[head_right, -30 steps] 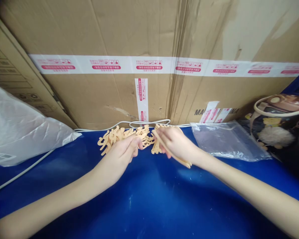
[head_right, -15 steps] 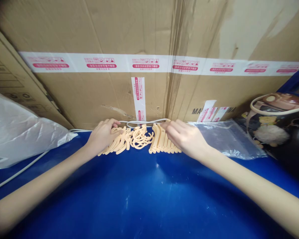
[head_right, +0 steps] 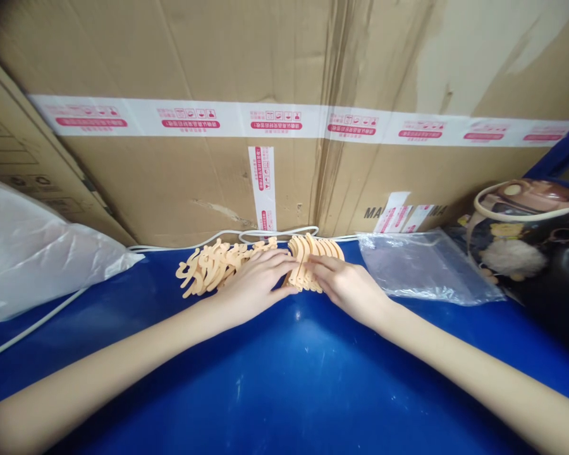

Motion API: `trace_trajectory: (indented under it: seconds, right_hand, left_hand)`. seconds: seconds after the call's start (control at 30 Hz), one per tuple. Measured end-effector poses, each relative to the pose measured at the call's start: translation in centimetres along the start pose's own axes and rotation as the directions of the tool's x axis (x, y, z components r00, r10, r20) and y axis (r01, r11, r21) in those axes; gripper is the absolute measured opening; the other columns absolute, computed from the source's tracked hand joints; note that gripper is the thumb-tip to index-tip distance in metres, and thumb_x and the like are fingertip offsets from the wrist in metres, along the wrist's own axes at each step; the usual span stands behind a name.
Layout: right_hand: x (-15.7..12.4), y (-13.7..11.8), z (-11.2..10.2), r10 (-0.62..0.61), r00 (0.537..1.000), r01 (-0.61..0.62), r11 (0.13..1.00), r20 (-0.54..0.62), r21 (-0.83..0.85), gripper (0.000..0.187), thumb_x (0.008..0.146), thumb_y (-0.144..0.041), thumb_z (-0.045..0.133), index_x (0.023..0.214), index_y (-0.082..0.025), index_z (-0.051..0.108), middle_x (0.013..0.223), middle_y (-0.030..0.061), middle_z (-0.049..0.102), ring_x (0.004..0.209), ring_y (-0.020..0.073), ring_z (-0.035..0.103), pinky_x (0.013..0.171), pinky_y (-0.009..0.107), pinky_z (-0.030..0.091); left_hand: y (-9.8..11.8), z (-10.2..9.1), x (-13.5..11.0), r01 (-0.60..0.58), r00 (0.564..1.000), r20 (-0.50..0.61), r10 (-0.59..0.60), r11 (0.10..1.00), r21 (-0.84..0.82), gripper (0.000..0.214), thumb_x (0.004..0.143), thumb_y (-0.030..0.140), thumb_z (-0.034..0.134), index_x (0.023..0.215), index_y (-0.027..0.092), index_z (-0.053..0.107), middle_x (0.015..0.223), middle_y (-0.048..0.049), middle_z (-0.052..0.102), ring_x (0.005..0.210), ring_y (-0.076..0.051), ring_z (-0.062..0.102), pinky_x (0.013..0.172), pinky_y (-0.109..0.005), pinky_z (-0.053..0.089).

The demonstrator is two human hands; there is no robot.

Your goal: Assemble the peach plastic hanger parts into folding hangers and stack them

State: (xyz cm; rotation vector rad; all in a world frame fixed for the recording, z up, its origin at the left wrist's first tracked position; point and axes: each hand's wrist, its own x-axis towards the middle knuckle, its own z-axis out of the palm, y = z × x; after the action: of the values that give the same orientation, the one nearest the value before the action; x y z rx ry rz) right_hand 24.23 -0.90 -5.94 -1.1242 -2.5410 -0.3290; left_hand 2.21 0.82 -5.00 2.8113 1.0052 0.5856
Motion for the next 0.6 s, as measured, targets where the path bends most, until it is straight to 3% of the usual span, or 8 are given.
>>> trace_trajectory:
  seconds: [0.3,0.47,0.6]
  right_hand:
    - [0.1,-0.4,-0.1,0.042,0.999,-0.043,0.993,0.013,0.108,0.029,0.095,-0.016,0.041,0.117,-0.013,0.060,0.123,0.0147,0.062,0.110,0.0252,0.062,0.091,0.043,0.054]
    - [0.2,-0.4,-0.3,0.000,1.000,0.000,0.997,0.001,0.079,0.029,0.094,-0.016,0.042,0.116,-0.012,0.061,0.122,0.0157,0.063,0.111,0.0262,0.061,0.093,0.044,0.053]
    - [-0.1,-1.4,-1.2,-0.035,0.998,0.039,0.996,-0.048,0.078,0.032,0.094,-0.016,0.041,0.120,-0.012,0.059,0.125,0.0169,0.061,0.115,0.0273,0.058,0.096,0.045,0.050]
  left_hand:
    - [0.0,-0.1,0.2,0.011,1.000,-0.021,-0.012,0.999,-0.043,0.022,0.090,0.030,0.058,0.105,0.016,0.064,0.118,-0.0090,0.063,0.114,-0.025,0.052,0.098,-0.041,0.039]
    - [0.0,0.2,-0.2,0.024,0.999,-0.022,-0.026,0.998,-0.064,0.044,0.086,0.038,0.063,0.124,0.015,0.055,0.127,-0.0103,0.059,0.122,-0.026,0.048,0.103,-0.043,0.037]
    - [1.3,-0.7,-1.6,0.031,0.999,-0.034,-0.034,0.997,-0.072,0.058,0.087,0.038,0.062,0.136,0.013,0.041,0.142,-0.0124,0.046,0.131,-0.025,0.039,0.109,-0.042,0.032]
